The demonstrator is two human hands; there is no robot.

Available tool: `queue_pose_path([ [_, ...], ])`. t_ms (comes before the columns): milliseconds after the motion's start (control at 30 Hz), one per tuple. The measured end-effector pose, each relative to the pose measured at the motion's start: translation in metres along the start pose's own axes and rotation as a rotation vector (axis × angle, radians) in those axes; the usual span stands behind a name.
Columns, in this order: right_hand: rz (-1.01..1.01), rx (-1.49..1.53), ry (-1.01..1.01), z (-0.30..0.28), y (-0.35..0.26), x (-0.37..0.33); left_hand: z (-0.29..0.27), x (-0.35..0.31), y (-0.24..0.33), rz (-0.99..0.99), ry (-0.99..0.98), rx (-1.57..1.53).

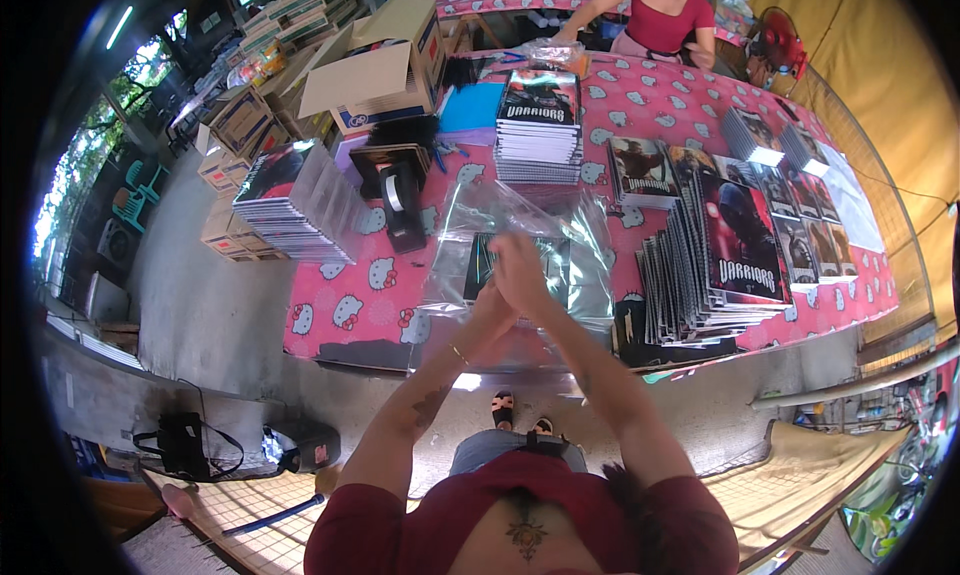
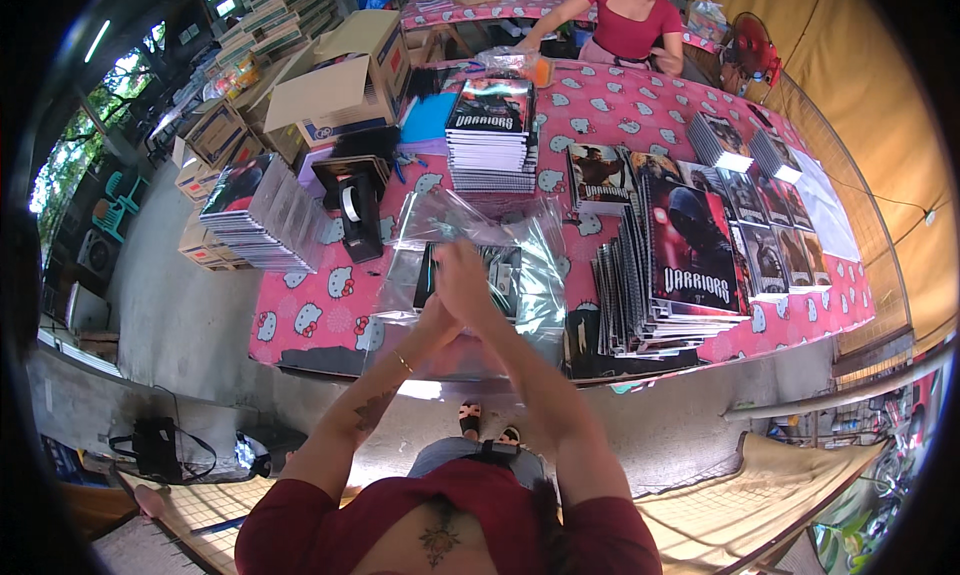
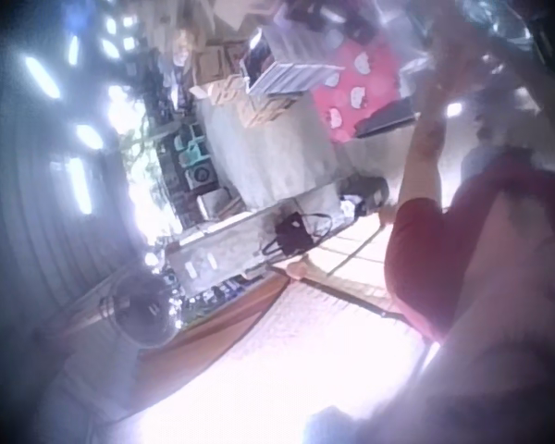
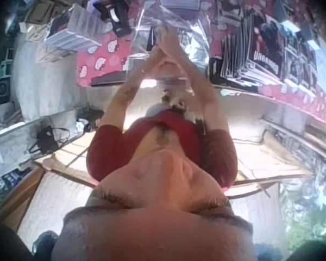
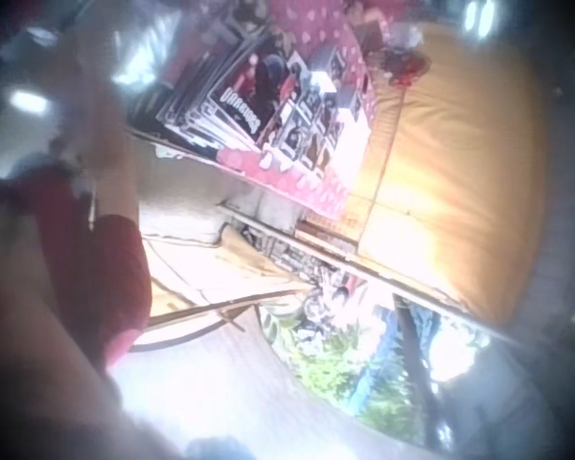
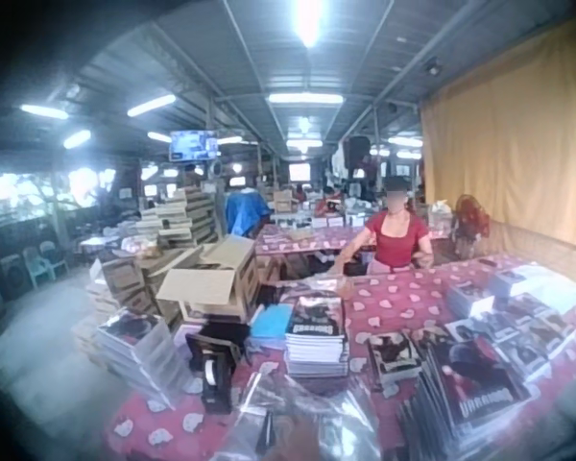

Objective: The person places stacks of notebooks into plastic bags, seals them with tape, and stacks the packaged notebooks on a table.

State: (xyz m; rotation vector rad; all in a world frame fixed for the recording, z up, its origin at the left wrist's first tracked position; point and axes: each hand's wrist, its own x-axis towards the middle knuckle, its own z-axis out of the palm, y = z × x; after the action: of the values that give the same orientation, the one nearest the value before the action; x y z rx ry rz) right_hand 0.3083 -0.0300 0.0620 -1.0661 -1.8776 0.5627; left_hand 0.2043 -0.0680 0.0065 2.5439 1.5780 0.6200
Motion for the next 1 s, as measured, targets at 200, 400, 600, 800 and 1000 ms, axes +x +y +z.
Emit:
queue_pose_path([
  [200,0.417,-0.722,-0.804,-0.051,0.073,0.058,0.001,-0.004,0.006,0.063,0.098,0.048],
  [400,-0.028,-0.860,-0.561,-0.097,-0.009,-0.045,0.000,-0.005,0.018,0.101,0.144,0.090],
  [600,-0.132,-0.702,-0.495,-0.059,0.011,-0.074,-0.004,-0.008,0.004,0.032,-0.014,-0.074],
  [800,-0.183,-0.703,-0.441,-0.059,0.009,-0.074,-0.039,-0.038,-0.064,-0.267,0.082,0.199],
  [1000,-0.130,-0.685,-0.444,-0.068,-0.011,-0.074,-0.075,-0.009,-0.215,-0.916,0.460,-0.826],
])
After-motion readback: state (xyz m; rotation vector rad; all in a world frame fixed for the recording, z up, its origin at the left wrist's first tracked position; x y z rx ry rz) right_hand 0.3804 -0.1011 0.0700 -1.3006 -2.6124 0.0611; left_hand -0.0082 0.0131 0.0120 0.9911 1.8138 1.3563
